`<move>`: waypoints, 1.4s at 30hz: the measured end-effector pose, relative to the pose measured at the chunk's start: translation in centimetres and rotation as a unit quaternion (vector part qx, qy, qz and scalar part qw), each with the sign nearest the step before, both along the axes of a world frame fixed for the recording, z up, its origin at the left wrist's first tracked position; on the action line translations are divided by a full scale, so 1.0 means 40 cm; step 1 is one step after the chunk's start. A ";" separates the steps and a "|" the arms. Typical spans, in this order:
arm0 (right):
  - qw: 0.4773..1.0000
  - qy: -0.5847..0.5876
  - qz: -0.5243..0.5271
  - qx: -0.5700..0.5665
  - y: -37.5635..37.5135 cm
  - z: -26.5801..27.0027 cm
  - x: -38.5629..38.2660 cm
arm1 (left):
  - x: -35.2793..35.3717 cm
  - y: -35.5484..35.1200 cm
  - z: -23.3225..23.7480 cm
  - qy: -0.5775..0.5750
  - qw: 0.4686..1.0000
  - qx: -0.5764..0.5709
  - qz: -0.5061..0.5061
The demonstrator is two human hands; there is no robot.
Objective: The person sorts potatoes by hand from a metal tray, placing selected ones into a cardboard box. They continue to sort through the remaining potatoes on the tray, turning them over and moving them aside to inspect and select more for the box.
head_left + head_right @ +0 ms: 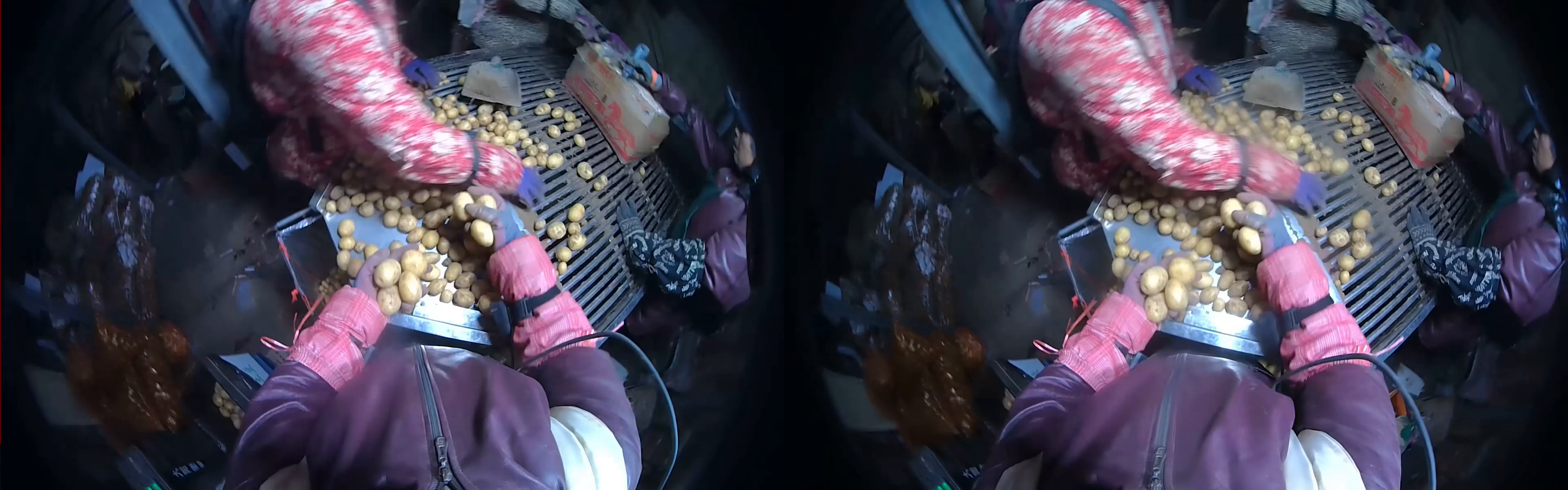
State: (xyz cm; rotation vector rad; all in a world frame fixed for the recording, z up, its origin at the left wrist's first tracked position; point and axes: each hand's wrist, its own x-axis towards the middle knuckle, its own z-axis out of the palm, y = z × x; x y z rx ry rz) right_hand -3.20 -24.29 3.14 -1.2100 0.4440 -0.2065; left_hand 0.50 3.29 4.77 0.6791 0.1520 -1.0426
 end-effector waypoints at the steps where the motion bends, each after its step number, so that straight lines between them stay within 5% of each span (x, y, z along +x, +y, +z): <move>1: 0.999 0.014 0.035 -0.010 0.038 0.010 -0.014 | 0.006 0.020 -0.038 0.020 0.998 -0.059 -0.010; 3: 0.995 0.001 0.073 0.063 0.165 0.039 -0.048 | 0.008 0.091 -0.116 0.043 0.977 -0.203 -0.044; 7: 0.967 0.050 0.248 0.031 0.332 0.056 -0.032 | -0.077 0.228 -0.027 -0.134 0.977 0.032 0.160; 8: 0.963 0.027 0.267 0.013 0.353 0.052 -0.062 | -0.090 0.254 -0.041 -0.031 0.989 -0.068 0.124; 13: 0.898 0.056 0.423 0.107 0.440 0.013 -0.043 | -0.224 0.346 -0.106 0.060 0.980 -0.086 0.168; 15: 0.858 0.104 0.487 0.124 0.530 0.001 -0.035 | -0.301 0.413 -0.103 0.082 0.964 -0.032 0.250; 17: 0.821 0.066 0.563 0.061 0.621 -0.048 -0.024 | -0.378 0.498 -0.093 0.086 0.941 -0.097 0.311; 19: 0.786 0.101 0.602 0.097 0.737 -0.038 -0.025 | -0.426 0.540 -0.061 0.225 0.833 -0.165 0.478; 21: 0.743 0.170 0.635 0.125 0.848 0.003 -0.017 | -0.477 0.618 -0.069 0.123 0.853 -0.118 0.494; 25: 0.689 -0.082 0.720 0.012 1.083 -0.103 0.001 | -0.551 0.775 -0.021 0.039 0.825 -0.065 0.560; 27: 0.641 -0.183 0.745 -0.009 1.176 -0.095 -0.001 | -0.557 0.834 0.054 0.097 0.796 0.028 0.597; 29: 0.688 0.067 0.720 0.063 1.232 0.133 -0.090 | -0.556 0.902 0.048 0.087 0.752 0.070 0.650; 33: 0.700 0.054 0.699 0.135 1.225 0.067 -0.079 | -0.578 0.977 0.048 0.089 0.682 0.188 0.701; 35: 0.705 0.097 0.691 0.127 1.192 0.056 -0.052 | -0.589 1.065 -0.056 0.206 0.673 0.196 0.683; 38: 0.708 0.006 0.688 0.158 1.109 -0.089 -0.012 | -0.616 1.206 -0.292 0.177 0.714 0.234 0.636; 39: 0.703 -0.044 0.690 0.166 1.087 -0.128 -0.005 | -0.681 1.377 -0.521 0.055 0.820 0.124 0.556; 40: 0.696 -0.048 0.666 0.264 1.074 -0.146 -0.007 | -0.599 1.322 -0.435 0.144 0.770 0.200 0.589; 42: 0.765 0.020 0.611 0.201 1.035 -0.134 -0.011 | -0.497 1.332 -0.463 0.104 0.823 0.271 0.489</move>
